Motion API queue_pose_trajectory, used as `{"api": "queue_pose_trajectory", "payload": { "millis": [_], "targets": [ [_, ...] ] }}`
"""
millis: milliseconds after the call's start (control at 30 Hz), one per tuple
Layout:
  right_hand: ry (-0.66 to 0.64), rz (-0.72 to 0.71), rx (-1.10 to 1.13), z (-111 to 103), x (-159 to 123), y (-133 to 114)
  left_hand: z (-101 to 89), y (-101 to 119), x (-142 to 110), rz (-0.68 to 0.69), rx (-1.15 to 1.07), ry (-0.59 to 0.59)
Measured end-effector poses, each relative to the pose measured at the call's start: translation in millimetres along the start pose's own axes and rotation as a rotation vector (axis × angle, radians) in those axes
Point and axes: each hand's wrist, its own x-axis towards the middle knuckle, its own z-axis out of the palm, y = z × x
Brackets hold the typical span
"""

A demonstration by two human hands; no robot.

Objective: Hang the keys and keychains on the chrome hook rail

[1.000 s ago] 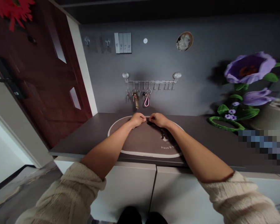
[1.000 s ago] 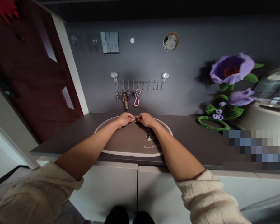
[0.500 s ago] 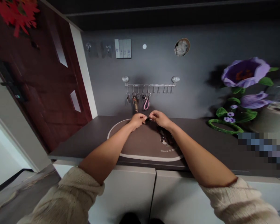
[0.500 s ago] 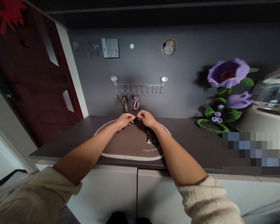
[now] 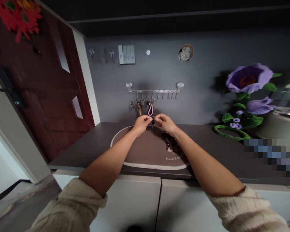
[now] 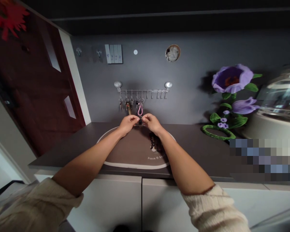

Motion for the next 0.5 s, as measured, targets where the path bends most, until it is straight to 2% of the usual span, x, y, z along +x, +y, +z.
{"api": "queue_pose_trajectory", "payload": {
  "millis": [300, 500],
  "targets": [
    [0.052, 0.004, 0.068, 0.0, -0.5, -1.5, 3.0, 8.0, -1.6, 0.029, -0.014, 0.072],
    [0.071, -0.097, -0.001, -0.2, 0.6, -1.9, 5.8, 9.7, -2.8, 0.068, 0.015, 0.080]
  ]
}}
